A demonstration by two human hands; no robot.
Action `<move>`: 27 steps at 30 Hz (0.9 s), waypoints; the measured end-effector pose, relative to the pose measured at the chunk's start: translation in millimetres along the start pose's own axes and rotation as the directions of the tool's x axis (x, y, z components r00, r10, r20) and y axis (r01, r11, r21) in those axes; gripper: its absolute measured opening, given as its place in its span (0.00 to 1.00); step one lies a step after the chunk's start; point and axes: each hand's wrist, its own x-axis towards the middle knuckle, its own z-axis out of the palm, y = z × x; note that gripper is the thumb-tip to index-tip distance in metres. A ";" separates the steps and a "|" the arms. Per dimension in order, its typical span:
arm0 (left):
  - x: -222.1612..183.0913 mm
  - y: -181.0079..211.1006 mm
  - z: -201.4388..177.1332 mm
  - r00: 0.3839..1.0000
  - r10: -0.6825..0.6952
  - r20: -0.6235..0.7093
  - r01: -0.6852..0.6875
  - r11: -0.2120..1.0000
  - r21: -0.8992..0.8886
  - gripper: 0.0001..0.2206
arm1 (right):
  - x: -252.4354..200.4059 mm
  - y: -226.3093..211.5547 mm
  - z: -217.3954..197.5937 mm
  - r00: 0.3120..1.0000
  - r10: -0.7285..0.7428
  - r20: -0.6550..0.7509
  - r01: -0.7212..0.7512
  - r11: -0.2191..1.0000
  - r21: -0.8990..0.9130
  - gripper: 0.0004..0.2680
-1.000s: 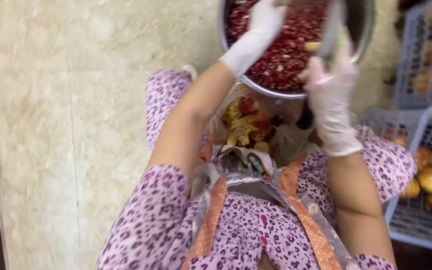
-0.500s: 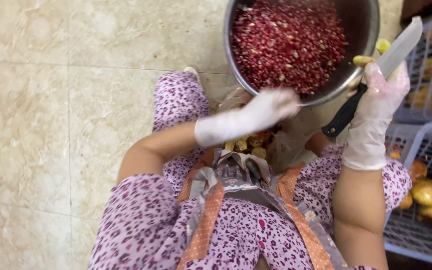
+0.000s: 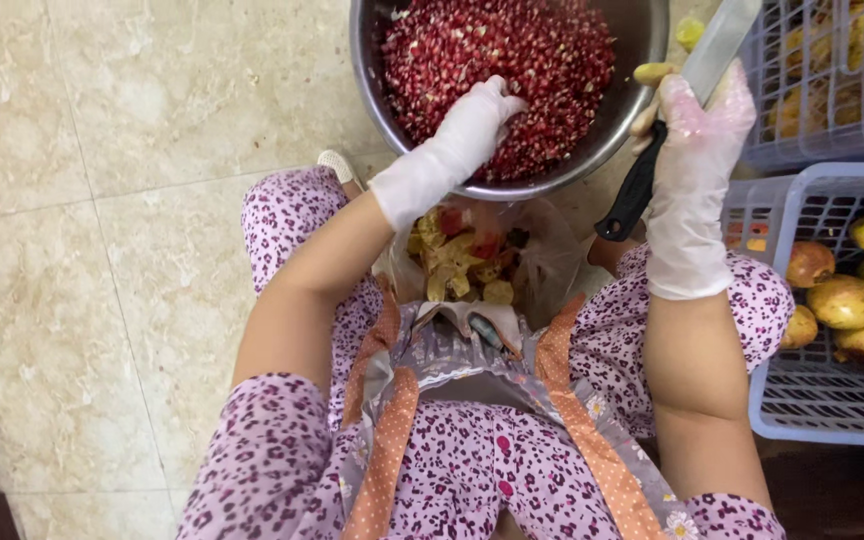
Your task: The person sits on the floor and uses a knife to cut and separate pomegranates into arils and peels. They place the arils into a metal bowl and discard the peels into a plastic bag. The process is repeated with multiple pomegranates from nearby crates.
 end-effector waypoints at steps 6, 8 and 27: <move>73.1 -23.5 -17.9 0.995 -0.084 0.055 0.049 0.884 0.465 0.06 | -1.1 -11.1 -1.8 0.999 0.024 -0.044 -0.026 0.999 -0.030 0.10; 77.5 -32.1 -24.2 0.991 0.012 -0.132 0.020 0.971 0.237 0.02 | -1.4 -14.2 -3.3 0.998 0.043 -0.050 -0.044 0.999 -0.005 0.12; 25.2 -16.5 -21.7 0.992 -0.031 0.124 0.047 0.991 -0.122 0.12 | -0.1 2.2 -3.4 0.999 0.039 0.014 -0.039 0.999 0.031 0.13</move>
